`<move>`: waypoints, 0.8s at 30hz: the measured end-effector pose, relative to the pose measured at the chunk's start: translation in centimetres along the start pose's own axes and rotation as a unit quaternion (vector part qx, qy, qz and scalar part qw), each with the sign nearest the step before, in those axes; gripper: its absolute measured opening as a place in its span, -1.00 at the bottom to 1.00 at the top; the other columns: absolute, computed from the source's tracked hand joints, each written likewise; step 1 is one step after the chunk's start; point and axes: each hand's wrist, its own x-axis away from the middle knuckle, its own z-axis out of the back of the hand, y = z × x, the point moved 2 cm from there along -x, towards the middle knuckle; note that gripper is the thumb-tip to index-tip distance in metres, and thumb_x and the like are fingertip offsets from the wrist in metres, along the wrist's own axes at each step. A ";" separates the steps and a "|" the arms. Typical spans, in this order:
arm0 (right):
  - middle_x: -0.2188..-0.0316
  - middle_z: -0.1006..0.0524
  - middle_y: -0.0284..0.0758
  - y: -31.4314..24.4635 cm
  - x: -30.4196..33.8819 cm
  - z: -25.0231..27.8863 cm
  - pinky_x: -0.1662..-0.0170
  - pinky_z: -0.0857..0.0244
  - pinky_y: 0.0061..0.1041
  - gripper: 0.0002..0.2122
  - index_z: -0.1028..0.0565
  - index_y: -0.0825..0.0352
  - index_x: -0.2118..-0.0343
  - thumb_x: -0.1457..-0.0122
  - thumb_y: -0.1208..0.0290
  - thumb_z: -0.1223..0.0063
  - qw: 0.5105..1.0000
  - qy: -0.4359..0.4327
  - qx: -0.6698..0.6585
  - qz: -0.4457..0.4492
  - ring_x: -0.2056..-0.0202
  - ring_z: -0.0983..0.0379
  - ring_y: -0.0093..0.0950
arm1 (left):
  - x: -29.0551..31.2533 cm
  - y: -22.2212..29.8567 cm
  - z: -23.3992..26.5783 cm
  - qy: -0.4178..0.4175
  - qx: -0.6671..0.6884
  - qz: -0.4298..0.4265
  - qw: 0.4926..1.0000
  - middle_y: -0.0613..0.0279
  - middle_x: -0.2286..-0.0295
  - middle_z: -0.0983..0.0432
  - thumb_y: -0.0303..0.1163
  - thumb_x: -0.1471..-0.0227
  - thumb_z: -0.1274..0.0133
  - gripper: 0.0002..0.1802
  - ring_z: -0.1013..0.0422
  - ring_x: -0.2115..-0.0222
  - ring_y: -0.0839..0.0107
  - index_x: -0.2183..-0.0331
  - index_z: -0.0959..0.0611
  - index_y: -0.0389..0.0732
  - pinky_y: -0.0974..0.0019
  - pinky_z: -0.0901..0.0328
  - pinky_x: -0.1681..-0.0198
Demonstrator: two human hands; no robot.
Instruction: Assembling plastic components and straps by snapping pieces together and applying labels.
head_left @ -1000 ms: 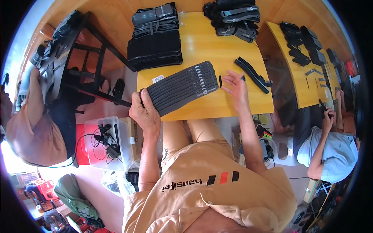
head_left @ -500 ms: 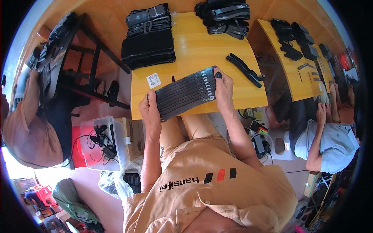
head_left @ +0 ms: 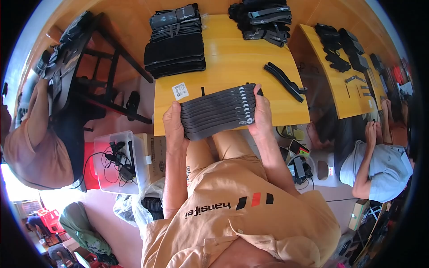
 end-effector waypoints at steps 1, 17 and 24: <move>0.46 -0.50 -0.43 -0.5 0.0 0.3 0.40 -0.31 -0.65 -0.69 -0.45 0.33 0.35 -0.18 0.13 0.11 0.998 -0.006 0.049 0.025 0.46 -0.42 -0.66 | -0.2 0.0 0.7 -0.029 -0.070 -0.016 0.997 0.22 0.44 -0.52 -0.11 -0.13 0.15 -0.56 -0.45 0.45 0.50 0.37 -0.55 -0.34 0.44 -0.37 0.37; 0.54 -0.46 -0.48 0.1 -0.1 1.0 0.45 -0.19 -0.71 -0.71 -0.49 0.38 0.44 -0.21 0.22 0.12 0.985 0.052 0.114 0.121 0.54 -0.29 -0.74 | 1.7 -1.8 0.6 -0.114 0.033 0.110 0.987 0.06 0.31 -0.51 -0.32 -0.11 0.10 -0.67 -0.50 0.39 0.37 0.18 -0.48 -0.38 0.43 -0.48 0.42; 0.50 -0.48 -0.45 0.0 -0.6 1.5 0.44 -0.27 -0.67 -0.70 -0.46 0.38 0.37 -0.20 0.18 0.11 0.986 0.063 0.085 0.132 0.51 -0.36 -0.69 | 1.6 -0.5 -0.2 -0.127 0.069 0.106 0.984 0.08 0.35 -0.52 -0.33 -0.13 0.14 -0.70 -0.50 0.42 0.40 0.22 -0.51 -0.37 0.43 -0.48 0.41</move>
